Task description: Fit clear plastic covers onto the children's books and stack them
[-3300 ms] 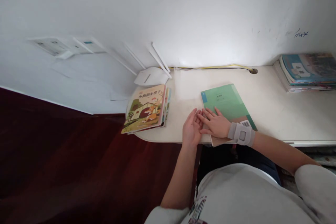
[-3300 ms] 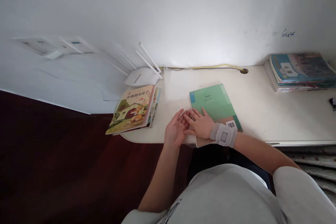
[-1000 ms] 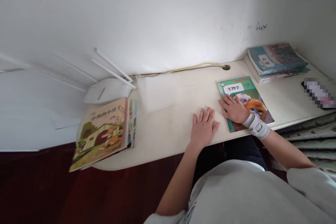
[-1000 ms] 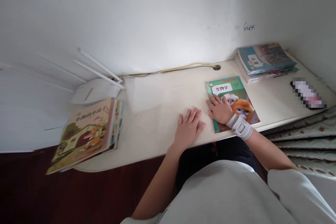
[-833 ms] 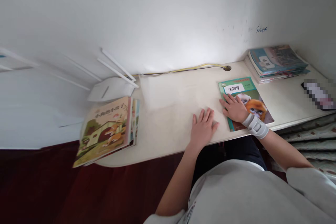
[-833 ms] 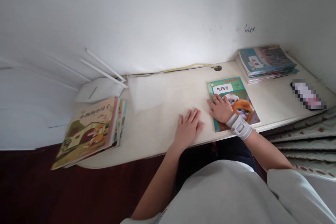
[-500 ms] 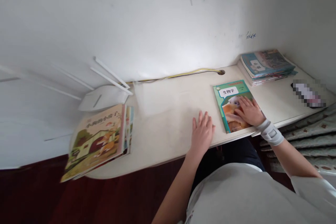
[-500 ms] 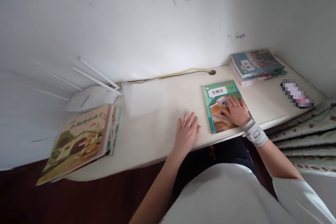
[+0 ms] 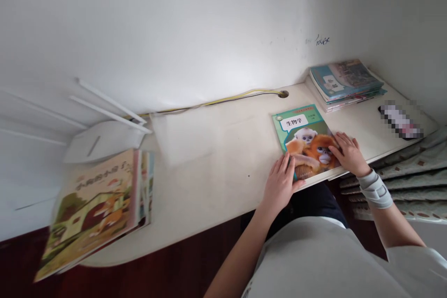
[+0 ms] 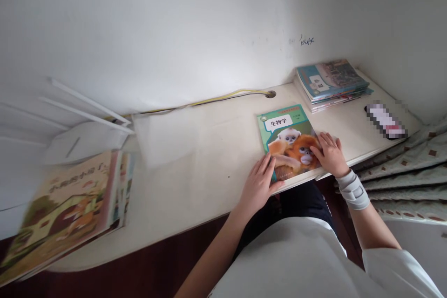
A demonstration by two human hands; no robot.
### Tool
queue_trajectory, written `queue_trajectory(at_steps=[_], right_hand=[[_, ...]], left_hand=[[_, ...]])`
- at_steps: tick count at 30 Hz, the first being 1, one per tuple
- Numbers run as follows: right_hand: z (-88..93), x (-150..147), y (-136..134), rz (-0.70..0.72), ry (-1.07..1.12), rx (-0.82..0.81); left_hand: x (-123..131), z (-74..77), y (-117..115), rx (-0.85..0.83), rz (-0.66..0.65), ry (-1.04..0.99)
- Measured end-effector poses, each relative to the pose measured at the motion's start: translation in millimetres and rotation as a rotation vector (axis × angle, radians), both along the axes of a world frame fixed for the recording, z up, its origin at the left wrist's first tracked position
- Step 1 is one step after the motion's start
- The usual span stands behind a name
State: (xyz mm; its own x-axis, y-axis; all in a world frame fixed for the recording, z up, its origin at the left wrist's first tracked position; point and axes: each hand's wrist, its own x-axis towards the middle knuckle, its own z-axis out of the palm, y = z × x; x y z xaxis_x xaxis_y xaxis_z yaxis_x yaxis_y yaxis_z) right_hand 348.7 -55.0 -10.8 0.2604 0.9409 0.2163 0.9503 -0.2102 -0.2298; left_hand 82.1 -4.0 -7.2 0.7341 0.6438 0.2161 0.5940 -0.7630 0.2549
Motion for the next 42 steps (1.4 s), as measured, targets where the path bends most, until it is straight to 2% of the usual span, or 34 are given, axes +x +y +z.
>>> queue_trajectory(at_steps=[7, 12, 20, 24, 26, 27, 29, 31, 34, 37, 39, 40, 42], right_hand=[[1.9, -0.4, -0.1, 0.018, 0.022, 0.014], [4.1, -2.6, 3.4, -0.058, 0.013, 0.022], [5.8, -8.8, 5.5, -0.058, 0.037, 0.013], [16.9, -10.6, 3.3, -0.054, 0.12, 0.05], [31.2, -15.3, 1.0, 0.001, 0.229, 0.066], [39.9, -20.0, 0.0, 0.073, 0.313, 0.065], [56.7, -36.1, -1.3, 0.296, 0.494, 0.051], [67.7, -60.9, -1.7, 0.513, 0.576, 0.035], [68.4, -104.6, -2.0, 0.659, 0.422, -0.017], [61.9, -134.7, 0.4, 0.698, 0.227, -0.049], [61.6, -141.2, 8.7, 0.672, 0.146, -0.031], [63.1, -141.4, 16.0, 0.649, 0.114, -0.021], [67.8, -139.7, 36.3, 0.594, 0.046, -0.026]], left_hand=[[-0.3, -0.1, -1.7, 0.007, 0.002, 0.008], [-0.9, 0.5, -1.7, -0.004, 0.001, 0.013], [-1.3, 2.3, -1.7, -0.021, 0.009, 0.019], [-1.4, 2.6, -1.7, -0.052, 0.01, 0.0], [-1.0, 2.3, -1.0, -0.102, 0.01, -0.038], [-1.0, 2.4, -0.4, -0.141, 0.008, -0.072], [-2.4, 3.3, 1.2, -0.244, 0.01, -0.195], [-6.8, 5.8, 3.1, -0.384, 0.021, -0.409], [-20.0, 11.2, 5.9, -0.648, 0.115, -0.762], [-35.5, 15.8, 8.4, -0.843, 0.287, -0.922], [-42.1, 17.1, 10.1, -0.835, 0.383, -0.892], [-43.8, 17.1, 10.9, -0.775, 0.414, -0.834], [-44.2, 16.5, 12.5, -0.543, 0.448, -0.646]])
